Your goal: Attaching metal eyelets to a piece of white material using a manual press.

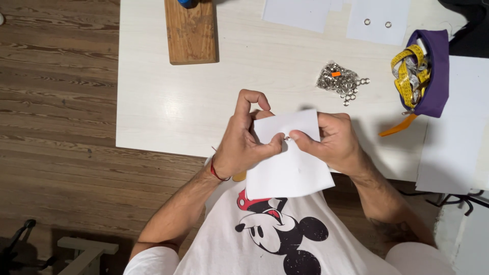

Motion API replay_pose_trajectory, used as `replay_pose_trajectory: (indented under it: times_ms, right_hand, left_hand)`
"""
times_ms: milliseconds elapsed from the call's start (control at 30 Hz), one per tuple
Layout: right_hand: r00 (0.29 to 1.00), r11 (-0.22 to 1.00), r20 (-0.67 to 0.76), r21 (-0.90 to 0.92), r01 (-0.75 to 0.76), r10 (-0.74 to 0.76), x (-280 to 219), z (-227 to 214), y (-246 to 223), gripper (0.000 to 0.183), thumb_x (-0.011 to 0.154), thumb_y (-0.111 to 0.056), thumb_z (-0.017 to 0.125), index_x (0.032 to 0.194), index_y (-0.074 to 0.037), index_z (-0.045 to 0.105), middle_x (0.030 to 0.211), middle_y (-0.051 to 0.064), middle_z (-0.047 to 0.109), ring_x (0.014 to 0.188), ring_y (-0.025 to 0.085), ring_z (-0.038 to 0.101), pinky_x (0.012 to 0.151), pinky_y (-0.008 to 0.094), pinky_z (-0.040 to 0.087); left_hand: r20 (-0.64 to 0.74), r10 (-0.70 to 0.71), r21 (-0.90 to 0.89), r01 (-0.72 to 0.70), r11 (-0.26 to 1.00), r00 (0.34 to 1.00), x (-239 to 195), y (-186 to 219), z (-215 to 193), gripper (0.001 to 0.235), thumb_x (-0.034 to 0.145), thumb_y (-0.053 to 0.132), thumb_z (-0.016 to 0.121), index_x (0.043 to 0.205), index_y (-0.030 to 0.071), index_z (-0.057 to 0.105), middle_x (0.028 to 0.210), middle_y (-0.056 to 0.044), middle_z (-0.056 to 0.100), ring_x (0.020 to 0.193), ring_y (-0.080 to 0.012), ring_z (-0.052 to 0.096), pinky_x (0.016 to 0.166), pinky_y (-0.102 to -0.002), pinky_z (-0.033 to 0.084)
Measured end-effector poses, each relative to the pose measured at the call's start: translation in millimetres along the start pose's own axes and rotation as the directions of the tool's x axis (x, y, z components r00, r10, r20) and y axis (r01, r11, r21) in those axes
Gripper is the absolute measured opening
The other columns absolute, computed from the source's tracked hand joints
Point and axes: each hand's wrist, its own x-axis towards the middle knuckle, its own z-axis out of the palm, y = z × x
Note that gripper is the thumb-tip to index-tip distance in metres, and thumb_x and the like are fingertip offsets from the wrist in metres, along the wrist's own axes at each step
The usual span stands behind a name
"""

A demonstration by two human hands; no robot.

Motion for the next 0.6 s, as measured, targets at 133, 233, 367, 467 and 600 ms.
replay_pose_trajectory:
  times_ms: [133, 233, 367, 467, 600]
  right_hand:
    - [0.996, 0.976, -0.002, 0.199, -0.087, 0.089, -11, 3, 11, 0.020, 0.097, -0.010, 0.093, 0.087, -0.001, 0.077, 0.064, 0.005, 0.066, 0.068, 0.007, 0.056, 0.056, 0.027, 0.053]
    - [0.993, 0.966, -0.025, 0.236, -0.106, 0.115, -15, 4, 15, 0.019, 0.096, -0.008, 0.094, 0.092, 0.000, 0.077, 0.064, 0.006, 0.066, 0.066, 0.007, 0.057, 0.056, 0.026, 0.051]
    - [0.982, 0.942, -0.060, 0.298, -0.155, 0.181, -8, 5, -6, 0.057, 0.097, -0.006, 0.092, 0.145, 0.007, 0.066, 0.101, 0.017, 0.079, 0.088, 0.015, 0.071, 0.075, 0.028, 0.061]
    - [0.997, 0.958, -0.047, 0.283, -0.047, 0.063, 0, 18, 12, 0.058, 0.109, -0.002, 0.081, 0.155, 0.002, 0.046, 0.114, 0.022, 0.079, 0.098, 0.023, 0.077, 0.081, 0.034, 0.064]
    - [0.988, 0.973, -0.091, 0.206, -0.106, 0.127, 7, 52, 88, 0.061, 0.108, -0.001, 0.086, 0.156, -0.001, 0.049, 0.127, 0.020, 0.071, 0.111, 0.026, 0.075, 0.095, 0.041, 0.065]
  left_hand:
    - [0.036, -0.083, -0.319, 0.090, 0.944, 0.996, 1, -3, 4, 0.058, 0.099, 0.000, 0.081, 0.137, 0.015, 0.040, 0.095, -0.007, 0.076, 0.084, -0.0158, 0.069, 0.073, -0.030, 0.062]
    - [0.054, -0.084, -0.354, 0.098, 0.930, 0.995, 3, -3, 7, 0.056, 0.100, -0.003, 0.079, 0.136, 0.014, 0.040, 0.094, -0.006, 0.074, 0.083, -0.0144, 0.069, 0.072, -0.029, 0.063]
    - [0.067, -0.091, -0.375, 0.109, 0.921, 0.994, 6, -5, 7, 0.055, 0.100, -0.004, 0.080, 0.136, 0.013, 0.042, 0.093, -0.005, 0.073, 0.082, -0.0137, 0.069, 0.071, -0.028, 0.062]
    - [0.121, -0.233, -0.349, 0.262, 0.900, 0.965, 19, -30, -8, 0.064, 0.098, 0.001, 0.085, 0.143, 0.016, 0.041, 0.102, -0.008, 0.077, 0.081, -0.0159, 0.070, 0.069, -0.028, 0.064]
    - [0.158, -0.327, 0.068, 0.320, 0.945, 0.932, 45, -127, -39, 0.059, 0.096, 0.014, 0.088, 0.140, 0.023, 0.049, 0.107, -0.013, 0.081, 0.070, -0.0162, 0.064, 0.064, -0.028, 0.052]
